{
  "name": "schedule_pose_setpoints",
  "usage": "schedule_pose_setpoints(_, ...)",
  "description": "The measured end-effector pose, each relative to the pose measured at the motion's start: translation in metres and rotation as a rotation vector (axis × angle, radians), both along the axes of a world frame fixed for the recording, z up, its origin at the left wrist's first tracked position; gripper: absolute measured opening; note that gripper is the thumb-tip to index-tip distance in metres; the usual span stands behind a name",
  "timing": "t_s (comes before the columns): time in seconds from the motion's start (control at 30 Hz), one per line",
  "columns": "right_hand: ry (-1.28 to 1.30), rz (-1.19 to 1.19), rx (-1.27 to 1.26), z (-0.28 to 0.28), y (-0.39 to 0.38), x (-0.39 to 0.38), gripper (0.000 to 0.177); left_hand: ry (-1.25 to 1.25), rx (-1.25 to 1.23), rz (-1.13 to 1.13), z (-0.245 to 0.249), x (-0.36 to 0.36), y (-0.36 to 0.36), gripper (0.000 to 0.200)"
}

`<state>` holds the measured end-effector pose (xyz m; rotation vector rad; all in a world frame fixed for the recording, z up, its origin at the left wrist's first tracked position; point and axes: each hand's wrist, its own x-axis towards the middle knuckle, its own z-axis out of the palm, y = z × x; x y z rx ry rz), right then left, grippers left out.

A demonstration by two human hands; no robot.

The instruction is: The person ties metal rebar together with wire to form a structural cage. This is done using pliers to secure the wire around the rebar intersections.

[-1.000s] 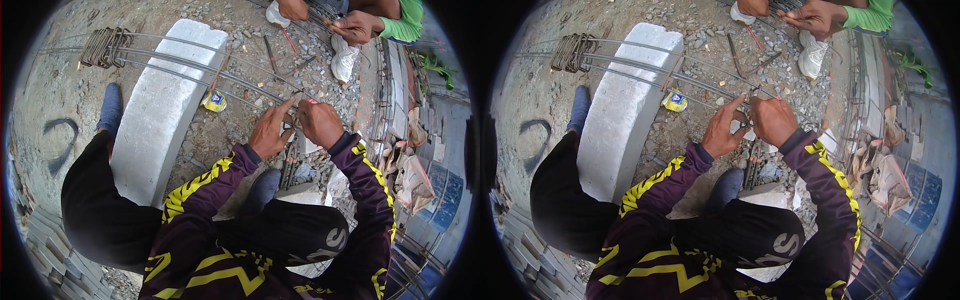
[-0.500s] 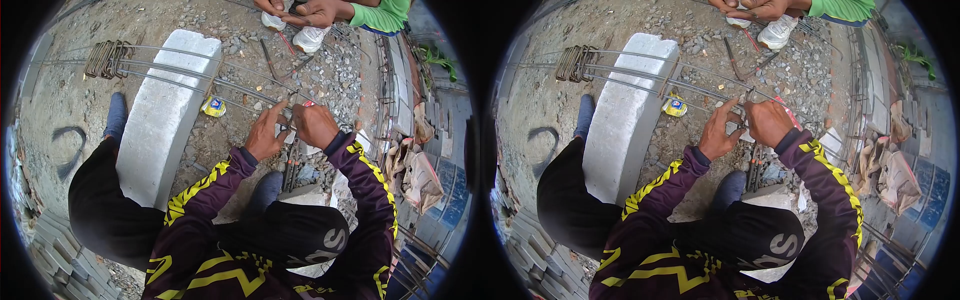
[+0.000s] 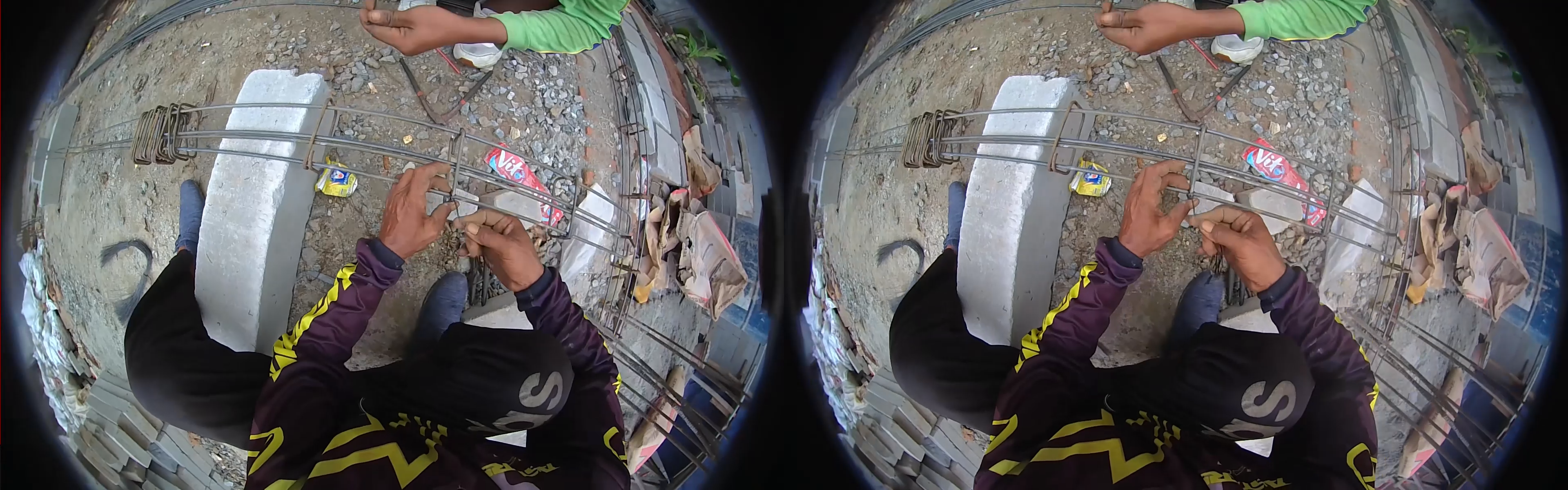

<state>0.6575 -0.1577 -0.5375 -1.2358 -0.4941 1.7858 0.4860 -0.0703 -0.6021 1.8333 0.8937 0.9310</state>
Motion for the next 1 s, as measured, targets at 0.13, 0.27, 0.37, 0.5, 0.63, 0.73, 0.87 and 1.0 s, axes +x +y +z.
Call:
schedule_pose_setpoints(0.13, -1.117, -0.211, 0.548, -0.016, -0.056, 0.008, 0.017, 0.072, 0.044, 0.031, 0.001, 0.008, -0.005, 0.053)
schedule_pose_setpoints(0.27, -1.31, 0.132, -0.173, -0.106, -0.149, 0.018, 0.054, 0.167, 0.101, 0.068, 0.009, 0.012, -0.009, 0.046)
schedule_pose_setpoints(0.37, -1.371, 0.176, -0.223, -0.137, -0.158, 0.007, 0.079, 0.284, 0.233, 0.059, 0.016, 0.013, -0.004, 0.035)
schedule_pose_setpoints(0.5, -1.252, 0.171, -0.336, -0.142, -0.14, 0.017, 0.074, 0.316, 0.353, 0.024, 0.014, 0.012, -0.002, 0.023)
schedule_pose_setpoints(0.63, -0.68, -0.088, -0.331, -0.185, -0.138, 0.033, 0.042, 0.215, 0.393, 0.01, 0.008, 0.015, 0.003, 0.021)
schedule_pose_setpoints(0.73, -0.771, 0.044, -0.411, -0.169, -0.122, 0.031, 0.044, 0.198, 0.377, -0.04, 0.005, 0.011, 0.007, 0.02)
schedule_pose_setpoints(0.87, -1.11, 0.179, -0.337, -0.177, -0.119, 0.026, 0.041, 0.189, 0.384, -0.064, -0.001, 0.011, 0.012, 0.021)
schedule_pose_setpoints(1.0, -0.704, 0.229, -0.563, -0.081, -0.102, 0.034, 0.033, 0.235, 0.331, -0.051, -0.003, 0.009, 0.008, 0.025)
